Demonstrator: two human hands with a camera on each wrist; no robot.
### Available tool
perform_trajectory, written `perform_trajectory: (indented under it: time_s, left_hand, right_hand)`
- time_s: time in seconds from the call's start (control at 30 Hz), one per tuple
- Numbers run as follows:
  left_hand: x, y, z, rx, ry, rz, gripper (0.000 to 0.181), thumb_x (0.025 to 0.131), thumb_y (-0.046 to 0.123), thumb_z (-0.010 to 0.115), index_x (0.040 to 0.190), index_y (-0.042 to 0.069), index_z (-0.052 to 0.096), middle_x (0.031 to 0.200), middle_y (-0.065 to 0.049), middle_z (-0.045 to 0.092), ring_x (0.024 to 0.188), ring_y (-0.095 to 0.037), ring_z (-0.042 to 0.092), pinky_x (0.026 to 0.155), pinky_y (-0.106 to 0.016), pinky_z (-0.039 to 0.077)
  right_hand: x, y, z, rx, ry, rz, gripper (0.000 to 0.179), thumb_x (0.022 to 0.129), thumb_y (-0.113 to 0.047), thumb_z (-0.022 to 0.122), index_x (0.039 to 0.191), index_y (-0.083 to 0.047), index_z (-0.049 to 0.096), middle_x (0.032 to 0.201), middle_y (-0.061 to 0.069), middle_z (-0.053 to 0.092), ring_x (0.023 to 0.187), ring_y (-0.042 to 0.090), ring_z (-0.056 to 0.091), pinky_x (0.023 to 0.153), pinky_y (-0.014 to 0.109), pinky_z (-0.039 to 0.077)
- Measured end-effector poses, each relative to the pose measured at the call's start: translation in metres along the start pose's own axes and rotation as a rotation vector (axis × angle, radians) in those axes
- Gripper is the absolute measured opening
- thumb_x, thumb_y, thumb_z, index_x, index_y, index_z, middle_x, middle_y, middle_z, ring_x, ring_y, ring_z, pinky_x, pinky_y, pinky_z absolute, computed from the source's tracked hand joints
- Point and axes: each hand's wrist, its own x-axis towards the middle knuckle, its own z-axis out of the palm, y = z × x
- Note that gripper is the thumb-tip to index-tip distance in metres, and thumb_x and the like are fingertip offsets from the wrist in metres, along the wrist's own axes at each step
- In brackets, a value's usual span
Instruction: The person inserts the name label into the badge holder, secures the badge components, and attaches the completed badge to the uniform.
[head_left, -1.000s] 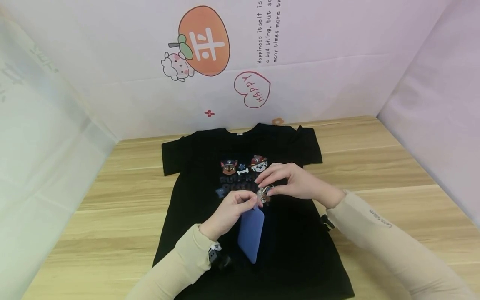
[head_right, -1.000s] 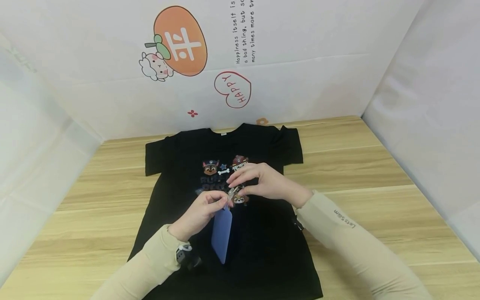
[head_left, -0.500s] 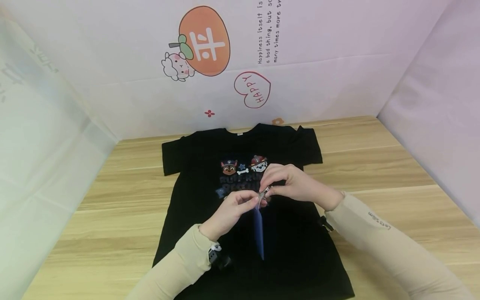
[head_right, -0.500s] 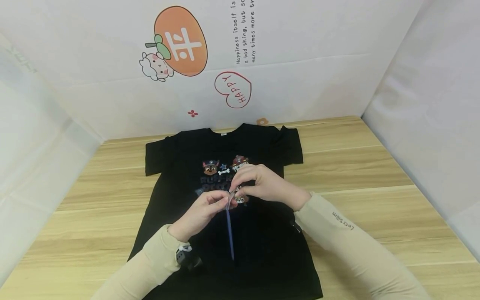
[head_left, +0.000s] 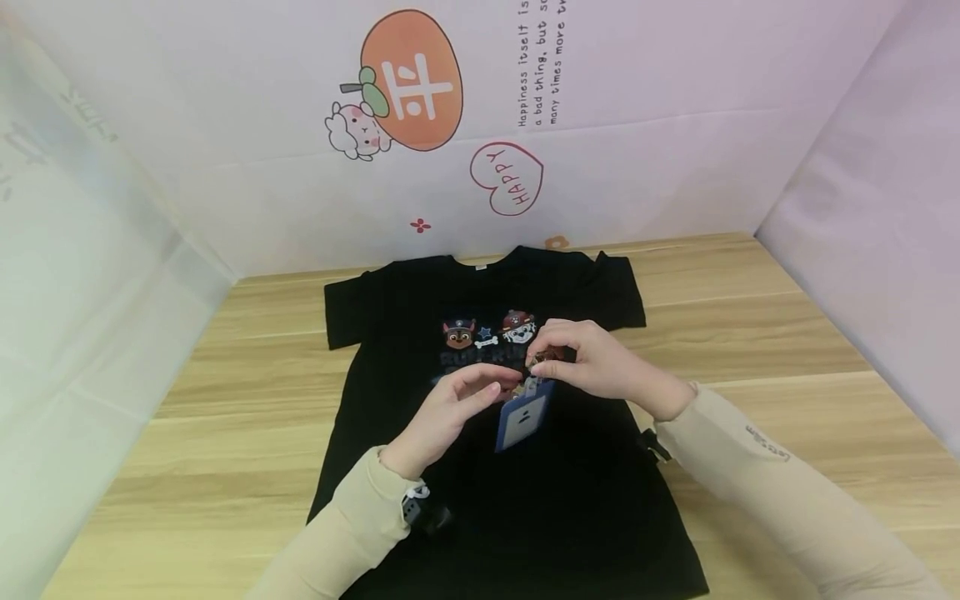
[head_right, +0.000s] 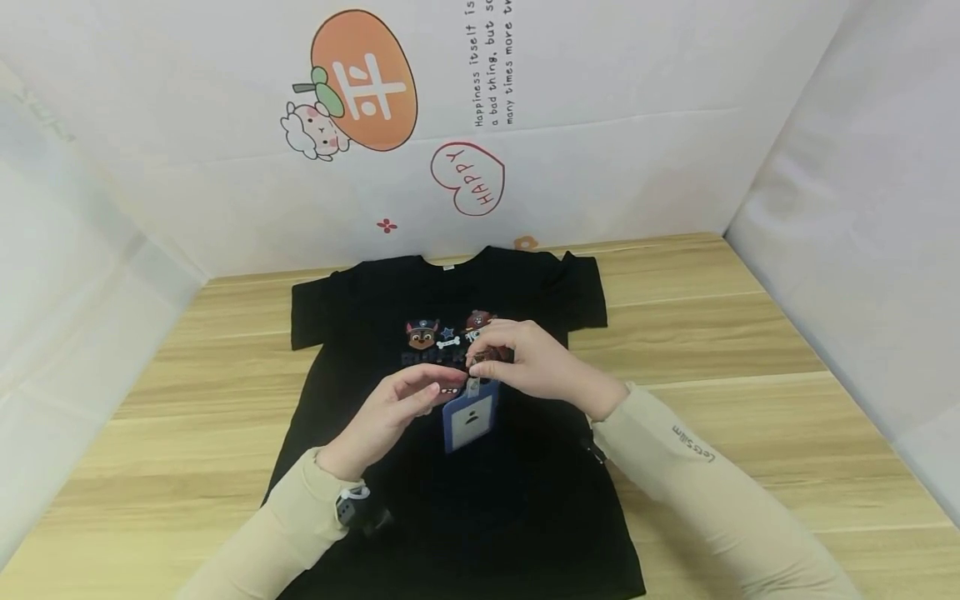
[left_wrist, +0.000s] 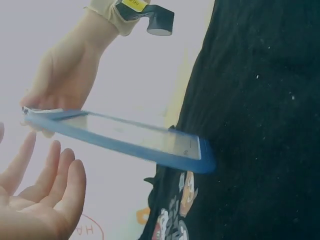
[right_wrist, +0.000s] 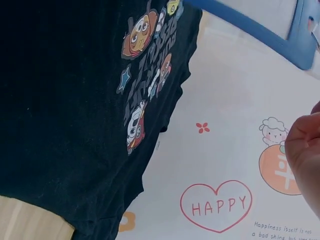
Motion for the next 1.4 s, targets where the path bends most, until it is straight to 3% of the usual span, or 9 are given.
perform_trajectory:
  time_s: [0.2, 0.33, 0.67, 1.13, 1.27, 1.4]
  left_hand:
    - [0.002, 0.003, 0.007, 0.093, 0.047, -0.004, 0.033, 0.098, 0.020, 0.051, 0.124, 0.000, 0.055, 0.128, -0.017, 0.057, 0.119, -0.028, 0.054, 0.103, -0.039, 0.042]
    - [0.006, 0.004, 0.013, 0.161, 0.102, -0.005, 0.031, 0.095, 0.014, 0.056, 0.124, 0.003, 0.055, 0.123, -0.013, 0.061, 0.113, -0.023, 0.058, 0.095, -0.033, 0.048]
    - [0.013, 0.002, 0.023, 0.206, 0.181, 0.037, 0.030, 0.090, 0.004, 0.061, 0.119, 0.000, 0.054, 0.108, -0.019, 0.068, 0.090, -0.017, 0.062, 0.071, -0.021, 0.047]
    - [0.015, -0.004, 0.025, 0.253, 0.296, 0.040, 0.020, 0.090, 0.009, 0.063, 0.110, 0.004, 0.059, 0.093, -0.015, 0.071, 0.086, -0.016, 0.063, 0.075, -0.028, 0.048]
    - [0.015, -0.005, 0.025, 0.251, 0.305, 0.043, 0.020, 0.090, 0.009, 0.063, 0.109, 0.004, 0.060, 0.093, -0.016, 0.071, 0.087, -0.018, 0.063, 0.079, -0.033, 0.048]
    - [0.014, -0.006, 0.025, 0.247, 0.305, 0.041, 0.019, 0.090, 0.009, 0.064, 0.108, 0.004, 0.060, 0.092, -0.015, 0.072, 0.085, -0.016, 0.063, 0.078, -0.031, 0.048]
  right_hand:
    - [0.001, -0.005, 0.000, 0.057, -0.003, 0.199, 0.004, 0.088, -0.002, 0.063, 0.090, -0.003, 0.067, 0.077, 0.000, 0.060, 0.066, 0.007, 0.049, 0.059, 0.022, 0.045]
    - [0.001, -0.005, 0.002, 0.139, 0.018, 0.270, 0.006, 0.090, -0.002, 0.060, 0.087, -0.003, 0.064, 0.073, 0.000, 0.052, 0.063, 0.008, 0.047, 0.058, 0.022, 0.043]
    - [0.002, -0.004, 0.005, 0.253, 0.032, 0.288, 0.005, 0.091, -0.002, 0.059, 0.086, -0.001, 0.061, 0.070, -0.003, 0.050, 0.063, 0.011, 0.049, 0.060, 0.023, 0.042]
    - [-0.006, 0.003, 0.008, 0.253, 0.065, 0.341, 0.007, 0.091, -0.005, 0.060, 0.097, 0.000, 0.061, 0.080, 0.001, 0.058, 0.072, 0.014, 0.055, 0.068, 0.024, 0.048]
    - [-0.011, 0.005, 0.006, 0.242, 0.072, 0.362, 0.007, 0.093, -0.006, 0.058, 0.095, 0.000, 0.061, 0.081, 0.003, 0.056, 0.076, 0.020, 0.054, 0.070, 0.025, 0.048]
    - [-0.013, 0.005, 0.006, 0.203, 0.051, 0.365, 0.012, 0.096, -0.008, 0.054, 0.091, -0.001, 0.062, 0.079, 0.004, 0.054, 0.077, 0.017, 0.053, 0.072, 0.027, 0.048]
